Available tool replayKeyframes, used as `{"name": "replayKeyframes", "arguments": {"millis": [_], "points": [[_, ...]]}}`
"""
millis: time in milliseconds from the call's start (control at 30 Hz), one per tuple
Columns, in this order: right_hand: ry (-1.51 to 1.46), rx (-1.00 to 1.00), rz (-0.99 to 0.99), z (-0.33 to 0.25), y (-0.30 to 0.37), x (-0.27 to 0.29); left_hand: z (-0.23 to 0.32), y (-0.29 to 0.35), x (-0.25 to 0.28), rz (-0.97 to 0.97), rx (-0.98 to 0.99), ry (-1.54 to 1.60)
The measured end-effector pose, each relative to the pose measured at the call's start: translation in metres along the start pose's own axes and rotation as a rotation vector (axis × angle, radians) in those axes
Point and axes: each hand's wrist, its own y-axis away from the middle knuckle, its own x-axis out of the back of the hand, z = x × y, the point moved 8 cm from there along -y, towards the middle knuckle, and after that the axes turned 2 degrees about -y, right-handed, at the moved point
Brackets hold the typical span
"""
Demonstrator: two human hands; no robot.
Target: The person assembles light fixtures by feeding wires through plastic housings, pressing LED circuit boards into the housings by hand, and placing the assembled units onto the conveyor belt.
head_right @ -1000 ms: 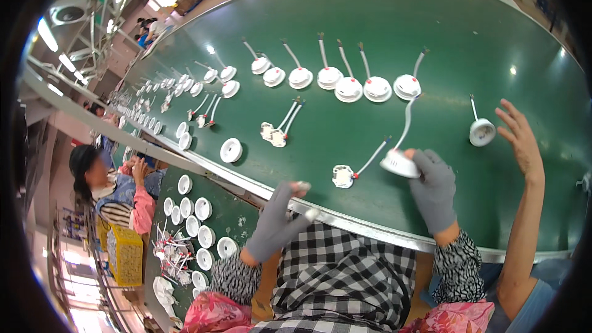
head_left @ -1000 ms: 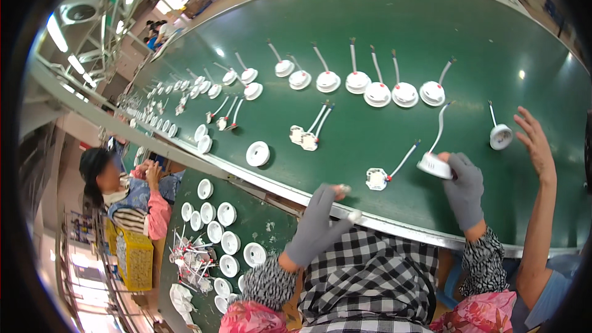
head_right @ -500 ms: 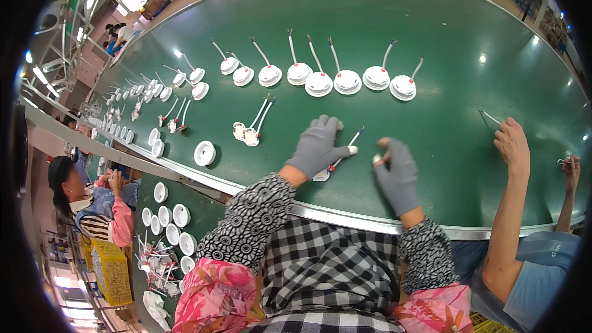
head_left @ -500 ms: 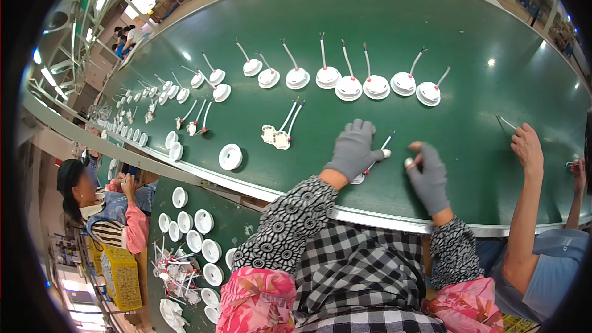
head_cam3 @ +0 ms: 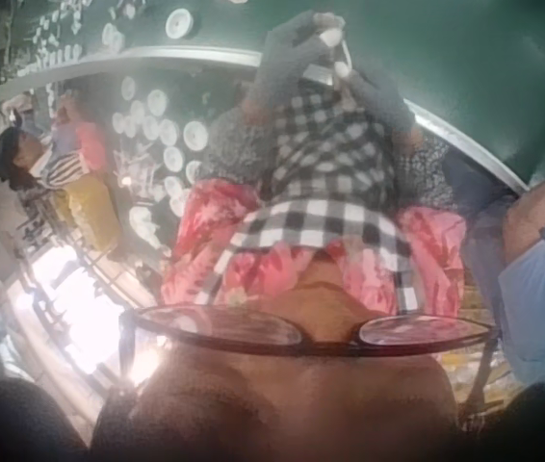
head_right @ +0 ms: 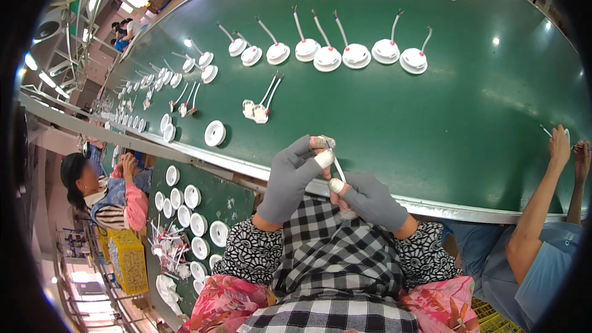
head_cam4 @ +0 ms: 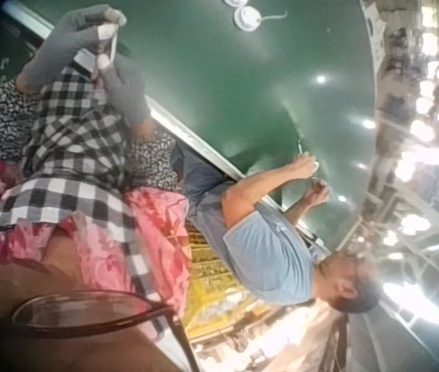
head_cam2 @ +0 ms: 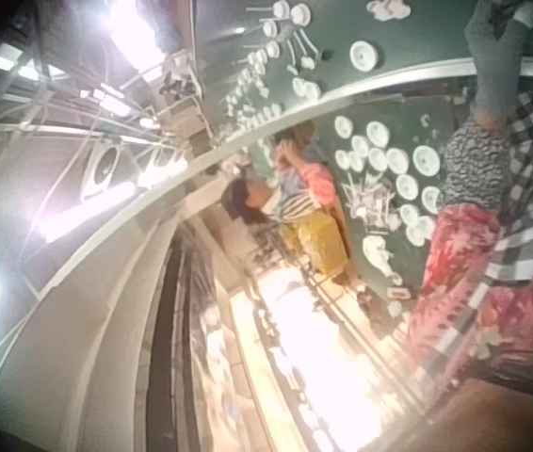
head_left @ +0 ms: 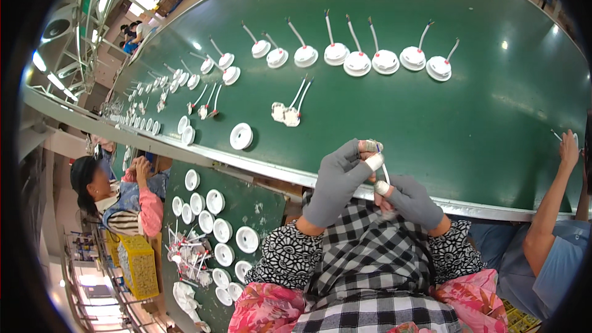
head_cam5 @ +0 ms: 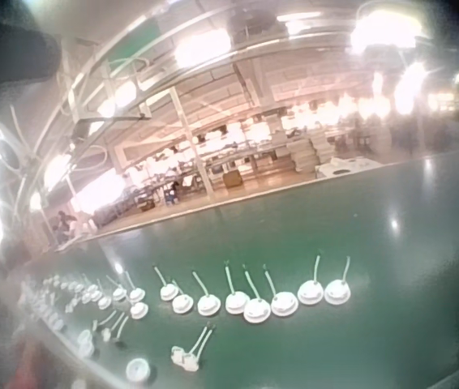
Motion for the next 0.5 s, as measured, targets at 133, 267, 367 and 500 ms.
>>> {"name": "replayKeyframes", "arguments": {"millis": [133, 267, 367, 500], "points": [[-0.093, -0.116, -0.274, -0.014, 0.018, -0.025, -0.010, 0.031, 0.007, -0.100, 0.085, -0.022], [0.055, -0.168, -0.384, -0.010, 0.029, -0.036, -0.011, 0.044, 0.018, -0.038, -0.002, -0.095], [0.143, -0.164, -0.558, -0.015, 0.040, -0.043, -0.026, 0.053, 0.017, -0.241, 0.014, 0.091], [0.216, -0.158, -0.612, -0.026, 0.048, -0.033, -0.047, 0.063, 0.012, -0.339, 0.100, 0.485]]}}
